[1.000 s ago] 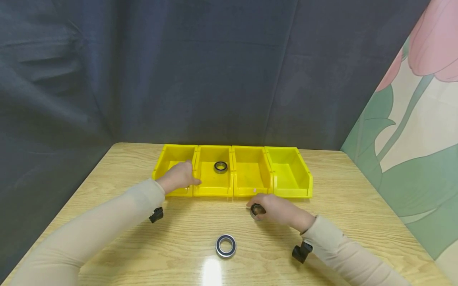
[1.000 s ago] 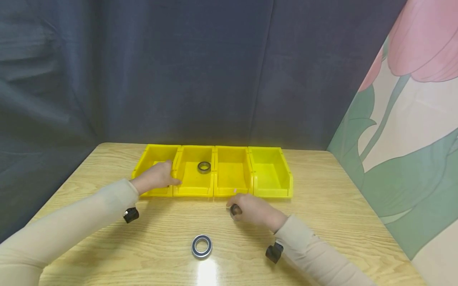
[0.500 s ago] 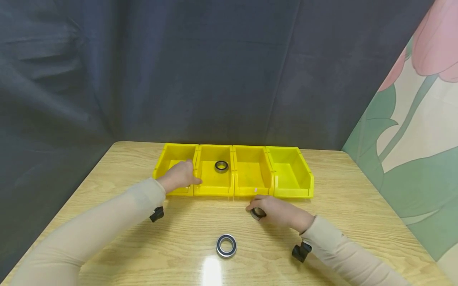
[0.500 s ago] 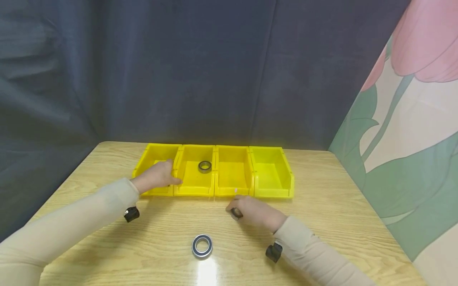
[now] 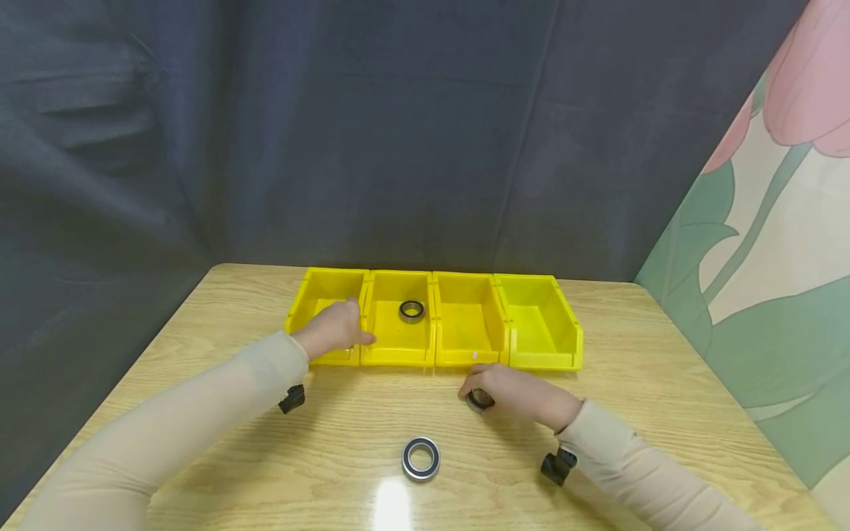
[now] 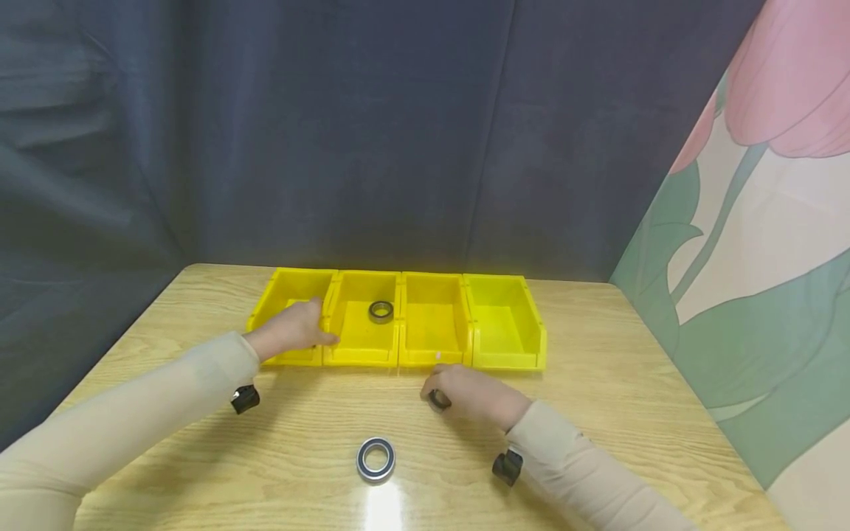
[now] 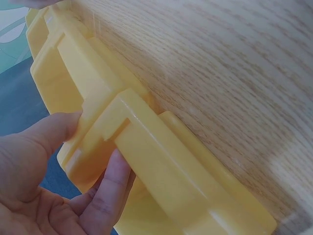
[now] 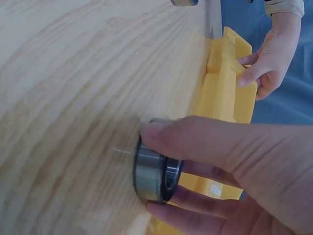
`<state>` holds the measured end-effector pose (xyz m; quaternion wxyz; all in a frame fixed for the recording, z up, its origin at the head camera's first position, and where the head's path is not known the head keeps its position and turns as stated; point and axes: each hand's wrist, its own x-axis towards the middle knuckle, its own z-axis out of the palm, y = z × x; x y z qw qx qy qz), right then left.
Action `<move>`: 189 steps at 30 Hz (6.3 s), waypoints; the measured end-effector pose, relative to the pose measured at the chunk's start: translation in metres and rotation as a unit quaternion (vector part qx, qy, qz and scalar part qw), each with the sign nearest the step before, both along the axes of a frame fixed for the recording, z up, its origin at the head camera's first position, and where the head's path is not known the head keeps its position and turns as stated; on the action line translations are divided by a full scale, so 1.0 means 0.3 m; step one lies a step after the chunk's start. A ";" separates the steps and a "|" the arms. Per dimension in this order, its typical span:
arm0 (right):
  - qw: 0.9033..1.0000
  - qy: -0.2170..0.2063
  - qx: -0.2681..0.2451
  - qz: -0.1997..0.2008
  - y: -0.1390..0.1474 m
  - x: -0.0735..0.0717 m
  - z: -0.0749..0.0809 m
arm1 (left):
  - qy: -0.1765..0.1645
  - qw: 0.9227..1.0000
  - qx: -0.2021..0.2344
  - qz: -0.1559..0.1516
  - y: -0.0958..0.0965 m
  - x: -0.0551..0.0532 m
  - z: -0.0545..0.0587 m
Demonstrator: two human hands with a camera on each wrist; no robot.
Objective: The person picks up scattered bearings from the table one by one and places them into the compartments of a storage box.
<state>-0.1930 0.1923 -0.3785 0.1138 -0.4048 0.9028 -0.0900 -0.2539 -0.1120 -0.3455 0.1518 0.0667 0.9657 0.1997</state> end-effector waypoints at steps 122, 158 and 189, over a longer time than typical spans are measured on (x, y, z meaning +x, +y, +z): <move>0.975 -0.071 0.054 -0.206 -0.193 -0.535 0.044 | 0.009 0.999 -0.033 -0.021 0.014 0.019 0.011; 0.985 -0.029 0.055 -0.160 -0.176 -0.491 0.069 | 0.019 0.999 -0.025 -0.020 0.009 0.021 -0.007; 0.983 0.090 -0.046 0.154 -0.260 0.084 0.136 | 0.024 0.999 -0.028 -0.025 -0.001 0.021 0.014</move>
